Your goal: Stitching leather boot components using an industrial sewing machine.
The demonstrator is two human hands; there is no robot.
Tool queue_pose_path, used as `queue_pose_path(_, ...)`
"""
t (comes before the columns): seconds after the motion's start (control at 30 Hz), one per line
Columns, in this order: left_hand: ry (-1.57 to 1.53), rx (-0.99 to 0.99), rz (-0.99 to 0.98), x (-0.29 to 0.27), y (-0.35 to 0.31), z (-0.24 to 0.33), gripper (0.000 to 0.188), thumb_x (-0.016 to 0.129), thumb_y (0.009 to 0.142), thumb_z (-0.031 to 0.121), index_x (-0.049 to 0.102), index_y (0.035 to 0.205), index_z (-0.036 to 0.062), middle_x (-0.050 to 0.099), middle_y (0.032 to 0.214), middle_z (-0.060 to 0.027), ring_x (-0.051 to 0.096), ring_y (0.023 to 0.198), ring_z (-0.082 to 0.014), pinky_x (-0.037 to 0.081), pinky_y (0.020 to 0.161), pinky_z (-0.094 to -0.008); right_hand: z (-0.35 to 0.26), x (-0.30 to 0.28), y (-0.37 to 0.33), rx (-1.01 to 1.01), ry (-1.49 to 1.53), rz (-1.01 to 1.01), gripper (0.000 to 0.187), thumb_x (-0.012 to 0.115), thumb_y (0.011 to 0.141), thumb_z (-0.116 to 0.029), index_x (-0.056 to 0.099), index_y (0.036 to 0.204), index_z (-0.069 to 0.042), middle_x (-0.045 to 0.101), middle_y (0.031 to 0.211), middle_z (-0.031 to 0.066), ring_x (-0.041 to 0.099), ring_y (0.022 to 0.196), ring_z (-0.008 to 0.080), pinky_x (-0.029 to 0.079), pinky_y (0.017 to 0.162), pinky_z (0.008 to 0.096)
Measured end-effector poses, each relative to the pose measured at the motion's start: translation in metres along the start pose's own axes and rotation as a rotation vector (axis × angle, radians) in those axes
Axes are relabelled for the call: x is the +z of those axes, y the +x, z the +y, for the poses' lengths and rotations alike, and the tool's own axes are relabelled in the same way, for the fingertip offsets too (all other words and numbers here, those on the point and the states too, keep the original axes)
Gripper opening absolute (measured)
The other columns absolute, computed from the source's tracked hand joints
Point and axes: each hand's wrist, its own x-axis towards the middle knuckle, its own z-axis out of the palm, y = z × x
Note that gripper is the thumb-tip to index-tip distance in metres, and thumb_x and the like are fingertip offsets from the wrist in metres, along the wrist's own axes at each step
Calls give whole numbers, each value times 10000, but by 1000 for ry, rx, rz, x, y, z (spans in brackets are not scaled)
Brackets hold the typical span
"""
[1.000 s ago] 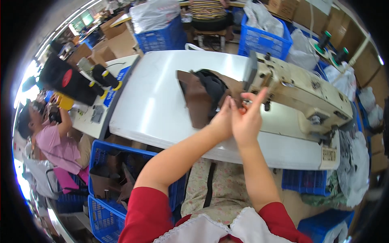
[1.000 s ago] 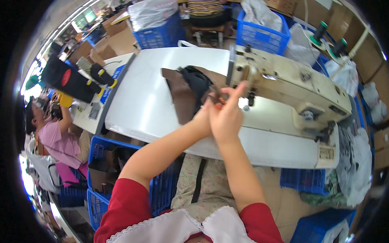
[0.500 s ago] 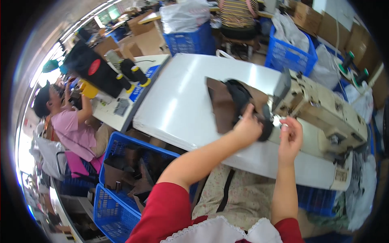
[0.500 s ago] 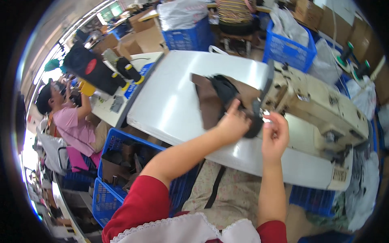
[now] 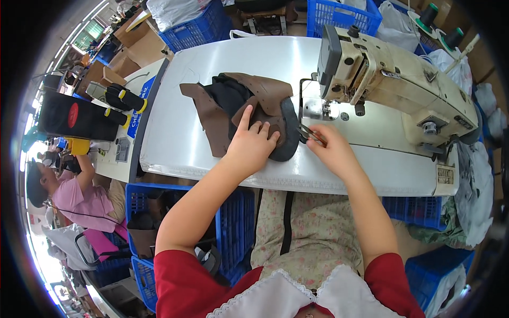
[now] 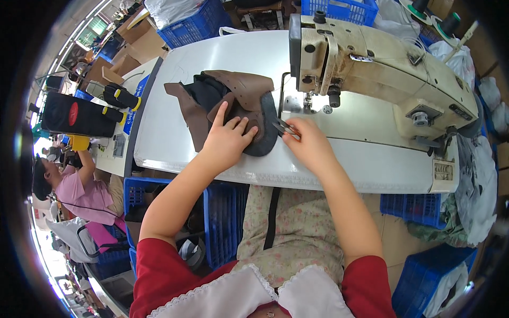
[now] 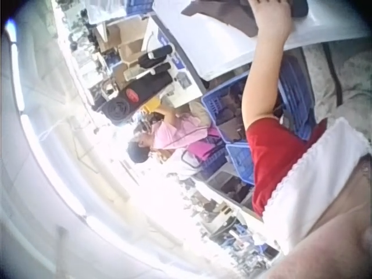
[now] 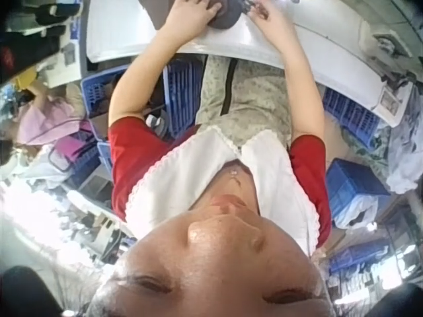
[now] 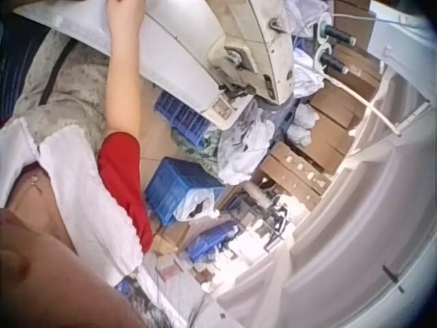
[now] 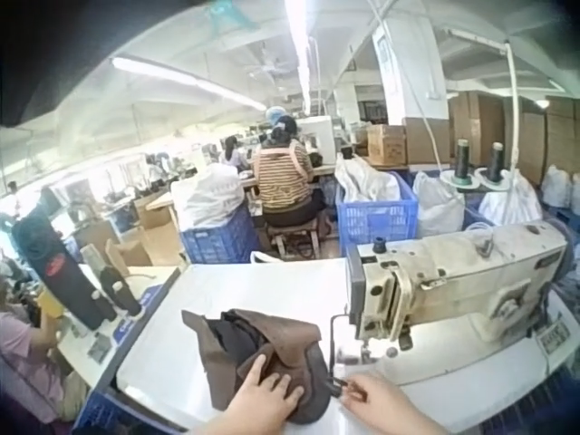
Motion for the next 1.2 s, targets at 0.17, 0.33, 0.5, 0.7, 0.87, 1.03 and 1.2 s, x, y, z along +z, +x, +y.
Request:
queue_pose_path(0.17, 14, -20, 51, 1, -3, 3, 424, 539, 860, 147, 648, 1270, 151, 640, 1266, -147, 593, 1206, -263, 102, 1194, -597, -27, 22, 14, -25, -262, 17, 257, 691, 858, -217, 695, 1063, -63, 618, 984, 140, 646, 871, 336, 521, 768, 419)
queue_pose_path(0.33, 31, -8, 79, 5, -2, 4, 428, 538, 860, 150, 641, 1276, 145, 638, 1267, -151, 598, 1196, -275, 108, 1193, -599, -25, 29, 16, 34, -378, 29, 199, 675, 863, -210, 709, 981, -53, 621, 965, 148, 648, 844, 355, 526, 754, 442)
queue_pose_path(0.5, 6, 12, 107, 6, -2, 4, 396, 539, 877, 157, 658, 1251, 107, 642, 1243, -195, 596, 1191, -314, 69, 1196, -597, -21, 34, 23, 57, -397, 55, 222, 694, 851, -207, 716, 994, -39, 638, 958, 158, 656, 853, 348, 525, 767, 428)
queue_pose_path(0.7, 49, 13, 91, 2, -1, 6, 422, 536, 862, 150, 640, 1270, 133, 643, 1249, -160, 606, 1178, -293, 109, 1194, -597, -19, 34, 29, 54, -405, 59, 193, 702, 833, -219, 732, 928, -53, 649, 911, 161, 658, 852, 358, 533, 760, 439)
queue_pose_path(0.87, 58, 19, 106, 3, 0, 6, 413, 531, 864, 151, 647, 1259, 130, 648, 1239, -158, 607, 1176, -292, 114, 1193, -595, -11, 38, 31, 52, -309, 95, 197, 710, 824, -213, 743, 957, -72, 652, 907, 152, 661, 848, 346, 534, 762, 432)
queue_pose_path(1.03, 50, 15, 103, 4, 0, 6, 415, 526, 866, 146, 644, 1264, 132, 644, 1247, -157, 606, 1177, -287, 114, 1194, -594, -10, 40, 33, 51, -324, 84, 198, 715, 820, -203, 745, 972, -81, 654, 912, 141, 661, 843, 336, 533, 769, 427)
queue_pose_path(1.2, 54, 14, 81, 3, -1, 6, 425, 513, 873, 143, 633, 1281, 137, 634, 1268, -153, 597, 1194, -283, 114, 1194, -593, -10, 40, 31, 59, -308, 91, 195, 714, 822, -203, 735, 968, -77, 650, 925, 137, 658, 861, 334, 533, 767, 430)
